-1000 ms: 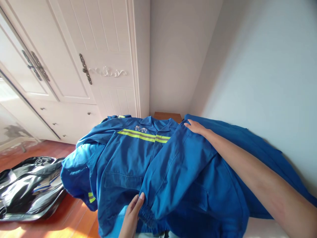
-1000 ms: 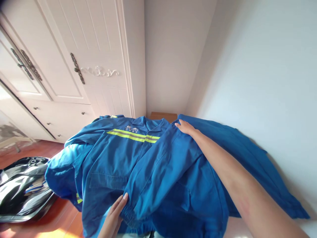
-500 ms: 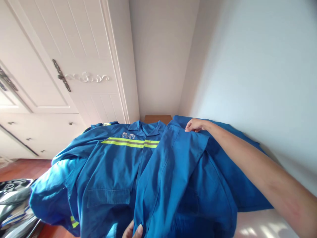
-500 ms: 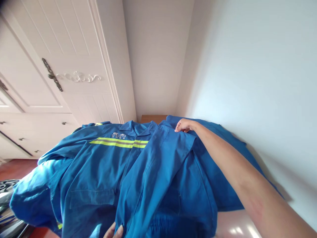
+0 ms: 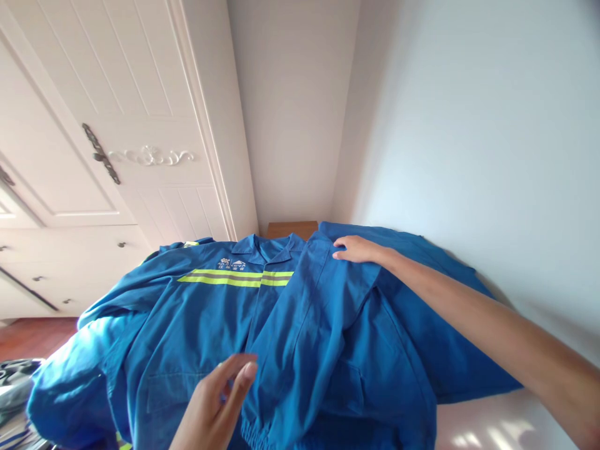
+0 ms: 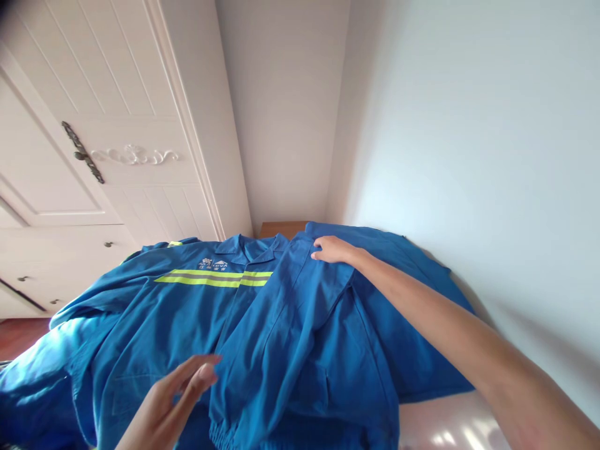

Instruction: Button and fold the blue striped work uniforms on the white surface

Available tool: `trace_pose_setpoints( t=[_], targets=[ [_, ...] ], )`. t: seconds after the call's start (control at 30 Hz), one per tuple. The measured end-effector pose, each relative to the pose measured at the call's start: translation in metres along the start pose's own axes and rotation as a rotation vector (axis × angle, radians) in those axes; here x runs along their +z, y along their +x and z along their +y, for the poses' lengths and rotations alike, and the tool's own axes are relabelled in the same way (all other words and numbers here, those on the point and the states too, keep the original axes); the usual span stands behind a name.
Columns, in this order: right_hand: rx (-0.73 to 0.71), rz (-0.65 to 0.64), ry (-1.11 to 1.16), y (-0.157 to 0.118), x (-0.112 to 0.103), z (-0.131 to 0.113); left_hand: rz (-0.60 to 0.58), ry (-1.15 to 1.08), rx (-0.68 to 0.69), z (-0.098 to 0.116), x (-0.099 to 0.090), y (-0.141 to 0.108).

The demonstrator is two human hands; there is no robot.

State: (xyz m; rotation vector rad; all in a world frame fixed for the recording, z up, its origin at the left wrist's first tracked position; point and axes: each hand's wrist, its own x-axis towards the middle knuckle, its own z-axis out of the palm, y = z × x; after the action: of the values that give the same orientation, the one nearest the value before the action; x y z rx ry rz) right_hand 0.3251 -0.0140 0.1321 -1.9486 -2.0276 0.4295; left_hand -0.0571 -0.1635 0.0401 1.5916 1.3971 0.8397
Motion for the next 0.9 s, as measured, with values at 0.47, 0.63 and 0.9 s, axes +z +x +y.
trace_pose_setpoints(
  t=[0.47, 0.63, 0.9],
  targets=[
    [0.075, 0.166, 0.228, -0.078, -0.008, 0.045, -0.097, 0.126, 0.158, 0.153, 0.164, 0.325],
    [0.010, 0.239, 0.325, -0.086, 0.005, 0.050, -0.191, 0.005, 0.057, 0.135, 0.169, 0.352],
    [-0.020, 0.584, 0.136, -0.112, 0.040, 0.048, -0.236, -0.315, 0.005, 0.123, 0.180, 0.368]
  ],
)
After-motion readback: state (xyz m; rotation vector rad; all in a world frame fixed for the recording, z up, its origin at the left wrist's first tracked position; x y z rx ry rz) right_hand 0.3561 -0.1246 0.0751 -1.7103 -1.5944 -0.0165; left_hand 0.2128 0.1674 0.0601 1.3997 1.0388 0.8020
